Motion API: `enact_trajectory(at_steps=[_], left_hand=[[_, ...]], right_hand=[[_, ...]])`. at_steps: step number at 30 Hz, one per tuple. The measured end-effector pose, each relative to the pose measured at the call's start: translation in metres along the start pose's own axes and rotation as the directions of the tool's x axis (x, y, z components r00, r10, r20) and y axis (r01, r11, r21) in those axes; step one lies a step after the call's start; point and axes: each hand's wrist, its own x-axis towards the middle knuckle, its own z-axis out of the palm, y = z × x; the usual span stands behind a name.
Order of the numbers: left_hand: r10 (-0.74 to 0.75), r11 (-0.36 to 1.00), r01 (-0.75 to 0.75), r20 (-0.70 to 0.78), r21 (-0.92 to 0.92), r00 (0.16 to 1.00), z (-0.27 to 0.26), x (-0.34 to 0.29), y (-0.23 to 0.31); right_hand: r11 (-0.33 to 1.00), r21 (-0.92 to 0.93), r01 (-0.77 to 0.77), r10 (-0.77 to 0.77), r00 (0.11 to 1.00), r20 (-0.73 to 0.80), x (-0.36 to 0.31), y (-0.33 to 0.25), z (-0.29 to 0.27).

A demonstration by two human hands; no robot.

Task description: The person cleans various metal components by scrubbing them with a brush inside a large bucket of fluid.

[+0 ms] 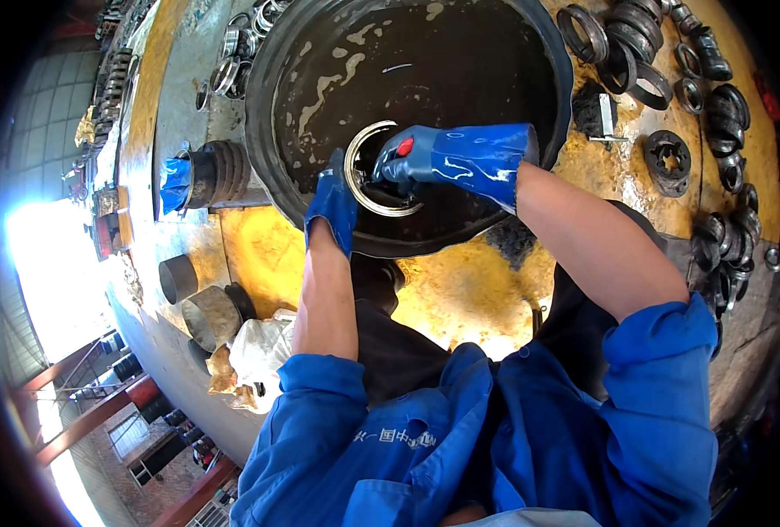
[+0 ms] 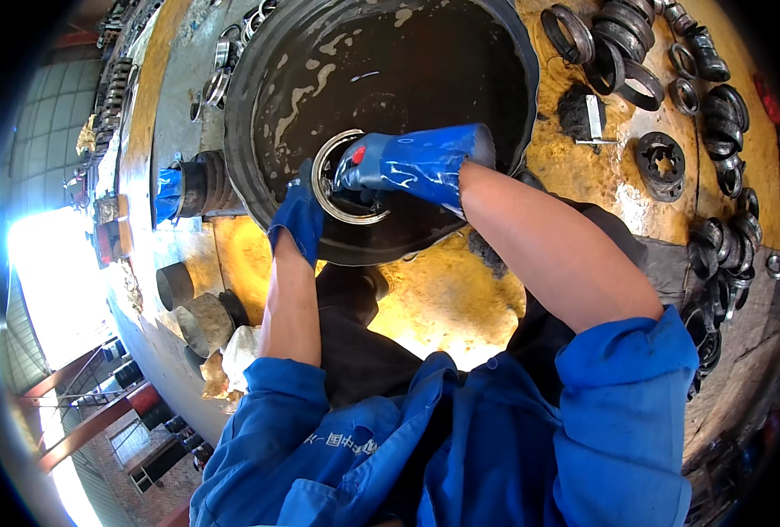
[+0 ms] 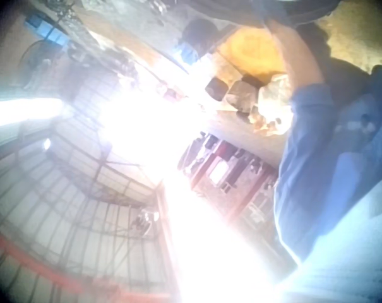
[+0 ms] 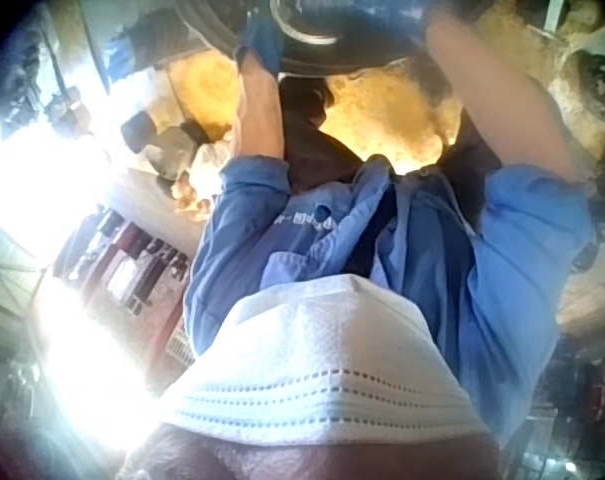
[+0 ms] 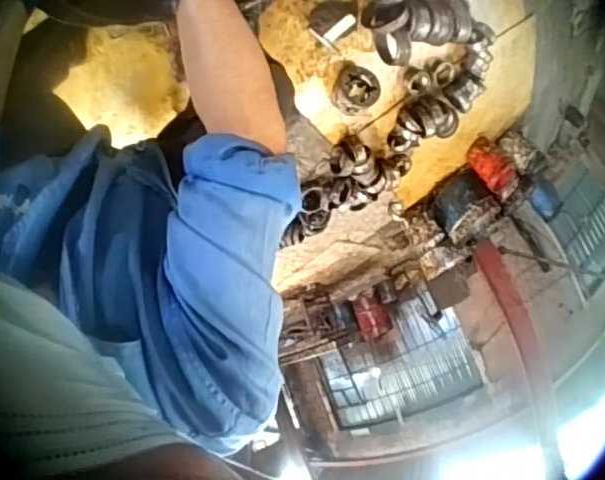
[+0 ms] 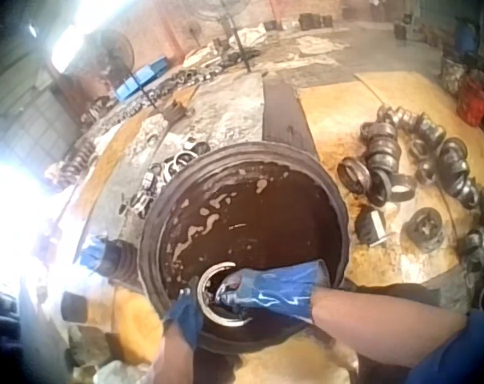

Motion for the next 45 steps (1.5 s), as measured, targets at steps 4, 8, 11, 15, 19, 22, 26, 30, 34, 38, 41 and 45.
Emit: enact_trajectory(at_steps=[4, 8, 11, 15, 19, 22, 26, 30, 34, 38, 41, 45], left_hand=[[0.106, 0.994, -0.107, 0.03, 0.025, 0.994, -0.002, -0.003, -0.006], [0.034, 0.997, -0.031, -0.042, 0.077, 0.999, 0.017, -0.016, 0.004], [0.017, 1.0, -0.02, -0.164, -0.017, 0.986, 0.045, -0.041, 0.018], [0.07, 0.997, -0.071, -0.049, -0.031, 0.996, 0.028, -0.024, 0.011], [0.104, 0.994, -0.106, 0.049, 0.038, 0.993, 0.016, 0.006, -0.002], [0.096, 0.973, -0.107, 0.062, 0.206, 0.993, 0.004, 0.021, -0.004], [0.094, 0.961, -0.108, 0.066, 0.255, 0.993, 0.015, 0.003, 0.004], [0.138, 0.929, -0.148, 0.054, 0.34, 0.989, 0.032, -0.017, 0.012], [0.179, 0.901, -0.21, 0.117, 0.379, 0.977, 0.021, -0.006, 0.011], [0.208, 0.894, -0.252, 0.156, 0.37, 0.966, 0.03, -0.007, 0.01], [0.209, 0.911, -0.239, 0.125, 0.335, 0.97, 0.028, -0.007, 0.008], [0.162, 0.933, -0.165, 0.035, 0.319, 0.986, 0.03, -0.014, 0.007]], right_hand=[[0.917, -0.393, 0.077, -0.034, 0.993, 0.115, -0.018, -0.021, -0.006], [0.818, -0.567, 0.098, 0.019, 0.98, 0.196, -0.017, -0.022, -0.003], [0.798, -0.588, 0.135, 0.01, 0.971, 0.237, -0.027, -0.023, -0.006], [0.645, -0.69, 0.327, -0.268, 0.943, 0.196, -0.031, -0.007, -0.005], [0.535, -0.751, 0.387, -0.42, 0.893, 0.161, -0.025, -0.001, -0.002], [0.489, -0.791, 0.367, -0.482, 0.87, 0.106, -0.01, 0.011, 0.001], [0.484, -0.807, 0.338, -0.568, 0.823, 0.004, -0.01, 0.019, 0.003], [0.487, -0.864, 0.129, -0.418, 0.903, -0.1, -0.022, 0.006, 0.01], [0.585, -0.807, -0.077, -0.252, 0.929, -0.271, -0.016, -0.001, 0.019], [0.664, -0.716, -0.215, -0.213, 0.863, -0.458, -0.013, -0.005, 0.019], [0.822, -0.463, -0.333, 0.01, 0.82, -0.572, -0.015, -0.019, 0.008], [0.898, -0.126, -0.422, 0.278, 0.764, -0.583, -0.016, -0.014, -0.002]])
